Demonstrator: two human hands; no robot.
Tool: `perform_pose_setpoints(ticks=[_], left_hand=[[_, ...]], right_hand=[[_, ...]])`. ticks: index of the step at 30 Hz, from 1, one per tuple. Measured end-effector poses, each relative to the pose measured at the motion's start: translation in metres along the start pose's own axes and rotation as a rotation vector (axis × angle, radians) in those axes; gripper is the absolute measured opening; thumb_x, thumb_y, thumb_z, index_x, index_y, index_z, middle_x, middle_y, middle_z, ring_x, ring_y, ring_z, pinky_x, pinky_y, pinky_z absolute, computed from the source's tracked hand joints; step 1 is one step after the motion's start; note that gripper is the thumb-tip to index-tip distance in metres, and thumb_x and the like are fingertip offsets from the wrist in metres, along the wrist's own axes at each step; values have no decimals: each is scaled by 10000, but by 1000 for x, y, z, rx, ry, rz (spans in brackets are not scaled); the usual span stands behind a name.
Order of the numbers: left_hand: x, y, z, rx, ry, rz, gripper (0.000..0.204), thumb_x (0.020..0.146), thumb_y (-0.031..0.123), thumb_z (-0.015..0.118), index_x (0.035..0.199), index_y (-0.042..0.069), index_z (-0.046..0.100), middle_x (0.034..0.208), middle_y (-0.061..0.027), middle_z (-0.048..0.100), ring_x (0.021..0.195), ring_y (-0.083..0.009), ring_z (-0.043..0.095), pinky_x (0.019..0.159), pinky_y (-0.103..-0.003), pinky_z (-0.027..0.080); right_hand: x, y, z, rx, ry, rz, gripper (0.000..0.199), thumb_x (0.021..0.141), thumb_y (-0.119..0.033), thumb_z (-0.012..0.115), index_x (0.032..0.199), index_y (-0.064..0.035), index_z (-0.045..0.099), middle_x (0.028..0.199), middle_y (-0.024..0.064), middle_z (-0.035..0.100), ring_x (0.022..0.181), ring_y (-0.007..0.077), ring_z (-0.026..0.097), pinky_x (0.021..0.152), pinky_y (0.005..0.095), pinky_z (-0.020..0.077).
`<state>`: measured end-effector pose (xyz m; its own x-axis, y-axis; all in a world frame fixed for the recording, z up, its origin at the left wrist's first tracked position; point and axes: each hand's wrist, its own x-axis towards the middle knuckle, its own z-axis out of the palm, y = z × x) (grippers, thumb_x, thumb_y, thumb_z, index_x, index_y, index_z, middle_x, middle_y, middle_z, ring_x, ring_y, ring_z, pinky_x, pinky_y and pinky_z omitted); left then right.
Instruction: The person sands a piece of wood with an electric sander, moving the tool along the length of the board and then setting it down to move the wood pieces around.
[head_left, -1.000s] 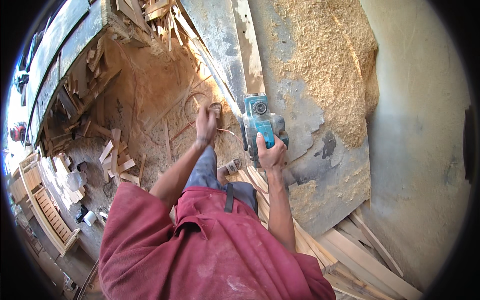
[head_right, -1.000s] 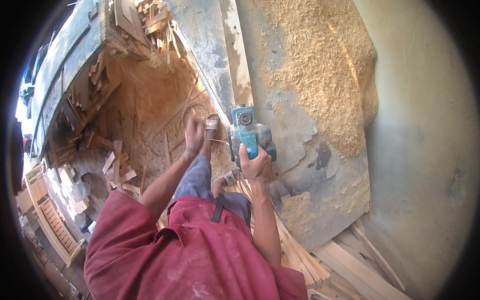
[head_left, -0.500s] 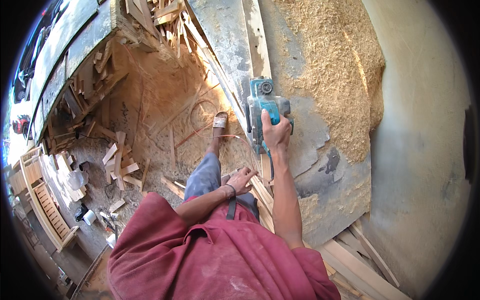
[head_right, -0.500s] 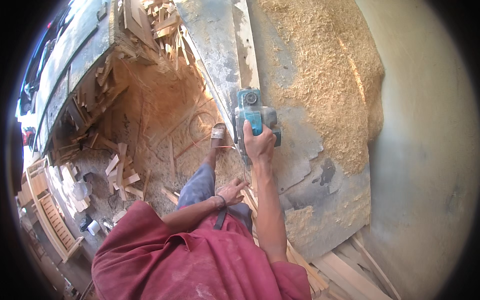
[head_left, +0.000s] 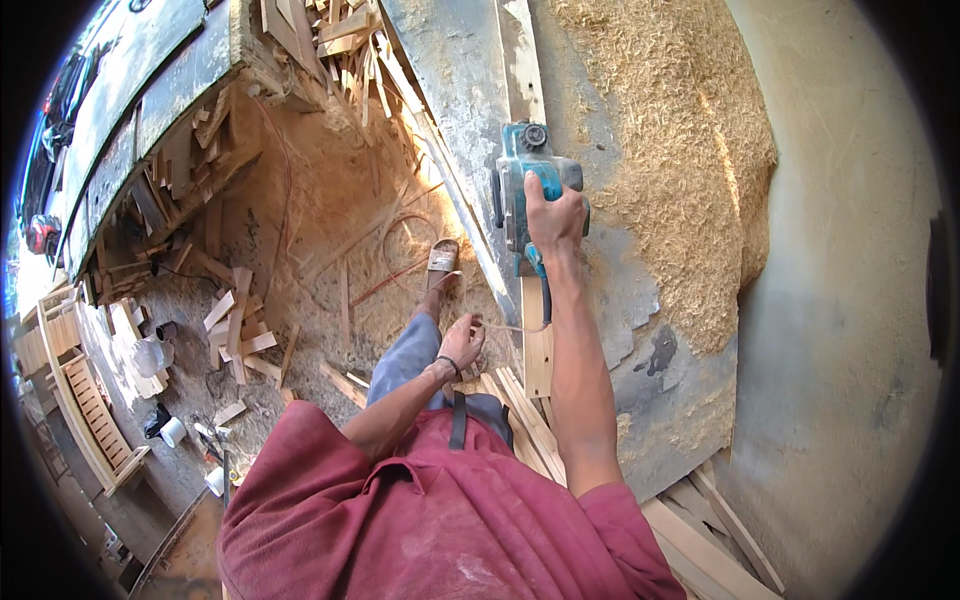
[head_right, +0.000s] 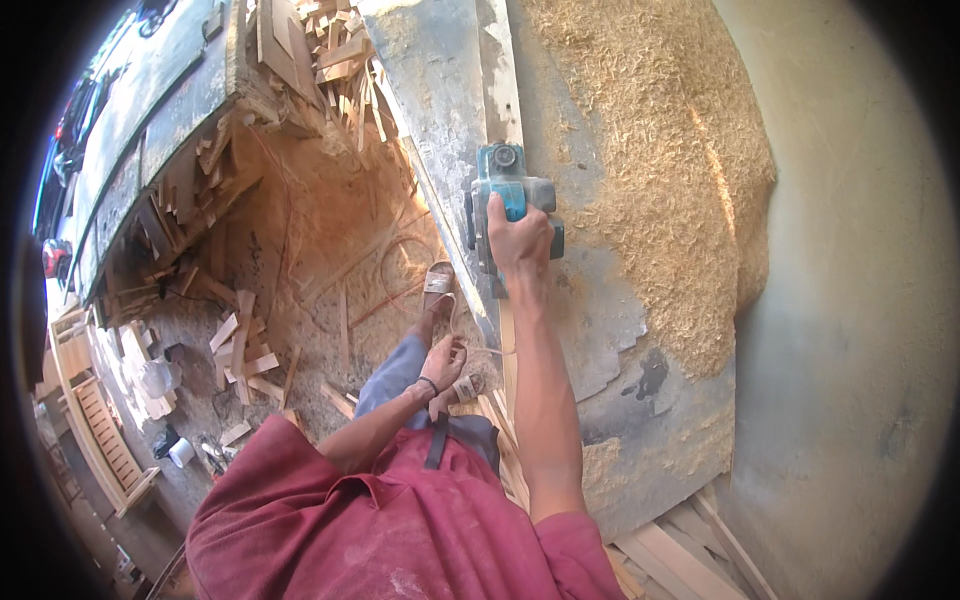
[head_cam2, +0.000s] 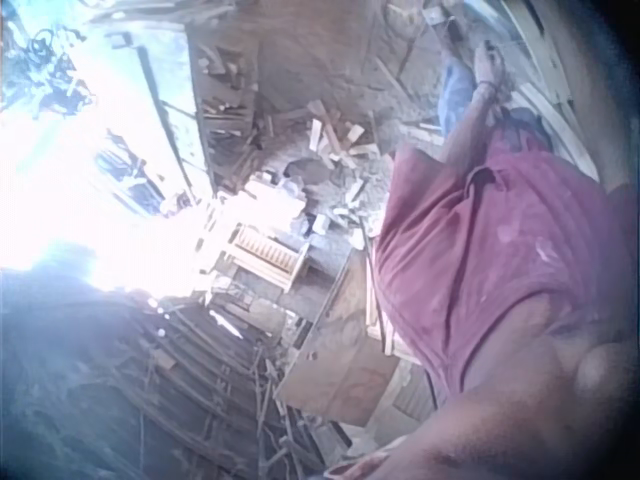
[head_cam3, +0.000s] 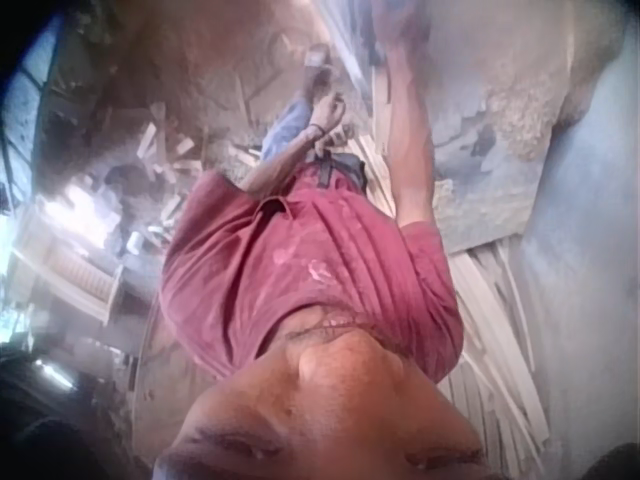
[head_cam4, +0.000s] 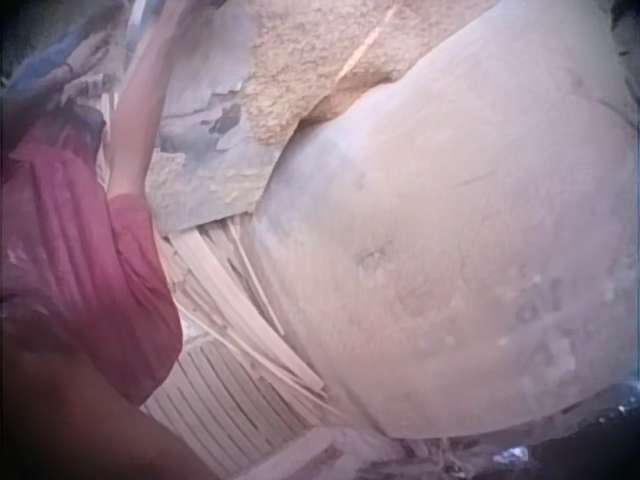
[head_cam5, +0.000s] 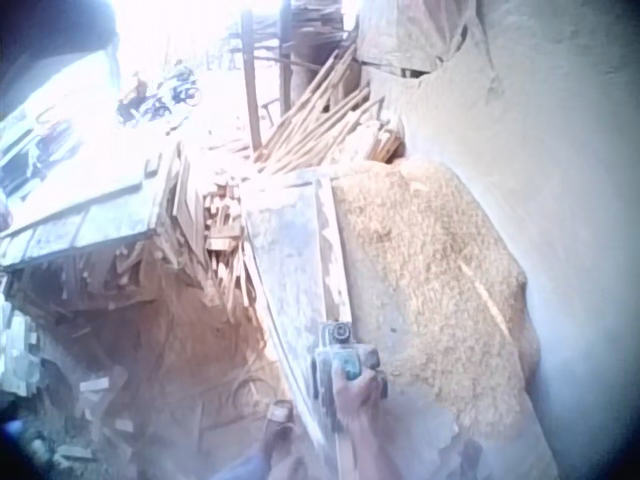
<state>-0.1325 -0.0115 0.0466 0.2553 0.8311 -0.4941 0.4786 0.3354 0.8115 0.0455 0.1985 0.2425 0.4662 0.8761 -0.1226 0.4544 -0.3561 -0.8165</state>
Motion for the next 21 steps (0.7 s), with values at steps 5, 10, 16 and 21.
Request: perform_pose_setpoints(ticks=[5, 10, 16, 21], left_hand=[[-11, 36, -5, -173, 67, 134, 388, 870, 83, 606, 1236, 7, 502, 1095, -191, 632, 947, -302, 665, 827, -389, 539], [-6, 85, -8, 193, -131, 798, 396, 816, 95, 650, 1194, 39, 547, 1176, -169, 566, 1158, -341, 548, 986, -456, 446], [78, 142, -4, 372, -89, 1054, 488, 769, 130, 671, 1228, 31, 541, 1277, -174, 538, 1266, -334, 496, 1095, -449, 379], [162, 168, -5, 526, -37, 1098, 445, 816, 213, 640, 1205, 11, 562, 1328, -197, 519, 1312, -340, 461, 1141, -465, 328]], right_hand=[[42, -16, 15, -25, 31, -12, 488, 852, -429, 643, 722, 39, 693, 637, 182, 661, 634, 298, 678, 639, 426, 511], [89, -36, 28, -55, 32, -23, 471, 847, -407, 627, 767, 49, 715, 749, 244, 706, 760, 371, 722, 707, 437, 551], [156, -58, 53, -93, 29, -32, 535, 823, -454, 611, 660, 49, 693, 703, 250, 693, 732, 366, 723, 696, 442, 556], [202, -79, 65, -66, 0, -5, 517, 830, -452, 609, 668, 30, 705, 729, 248, 701, 746, 384, 718, 715, 447, 557]])
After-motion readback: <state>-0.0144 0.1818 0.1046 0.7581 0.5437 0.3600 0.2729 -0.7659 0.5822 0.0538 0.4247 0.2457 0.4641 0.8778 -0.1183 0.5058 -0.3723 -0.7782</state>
